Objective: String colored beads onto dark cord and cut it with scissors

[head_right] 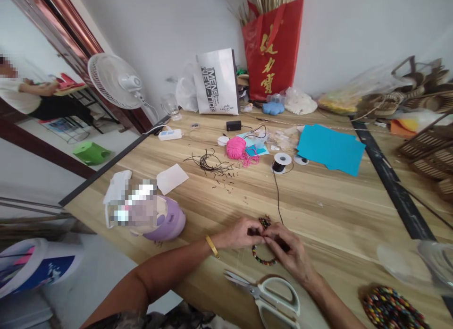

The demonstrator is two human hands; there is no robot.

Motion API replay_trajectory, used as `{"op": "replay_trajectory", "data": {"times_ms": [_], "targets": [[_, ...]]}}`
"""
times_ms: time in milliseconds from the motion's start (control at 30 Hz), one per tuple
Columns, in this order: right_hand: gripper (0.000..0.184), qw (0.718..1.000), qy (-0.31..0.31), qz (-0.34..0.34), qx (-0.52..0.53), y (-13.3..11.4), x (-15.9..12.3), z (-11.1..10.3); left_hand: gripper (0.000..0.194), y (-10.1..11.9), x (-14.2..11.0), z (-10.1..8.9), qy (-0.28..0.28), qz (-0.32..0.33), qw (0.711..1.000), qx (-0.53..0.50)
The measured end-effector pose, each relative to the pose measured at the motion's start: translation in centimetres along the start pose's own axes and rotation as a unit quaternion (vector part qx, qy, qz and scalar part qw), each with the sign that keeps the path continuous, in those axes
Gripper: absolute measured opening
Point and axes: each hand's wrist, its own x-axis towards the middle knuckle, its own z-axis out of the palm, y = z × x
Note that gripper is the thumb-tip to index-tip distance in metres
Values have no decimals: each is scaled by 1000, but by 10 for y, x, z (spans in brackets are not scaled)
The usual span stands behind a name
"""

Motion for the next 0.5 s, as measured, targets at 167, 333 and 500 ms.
{"op": "replay_trajectory", "data": {"times_ms": [167,333,500], "targets": [[16,999,9,36,-5,2,-2,0,19,-1,0,1,4,6,1000,-14],[13,1000,2,15,-5,2,0,-1,17,1,0,0,5,1,1000,-5],[12,1000,1,5,-5,2,1,-1,16,4,-1,-1,2,-6,1000,-1]]}}
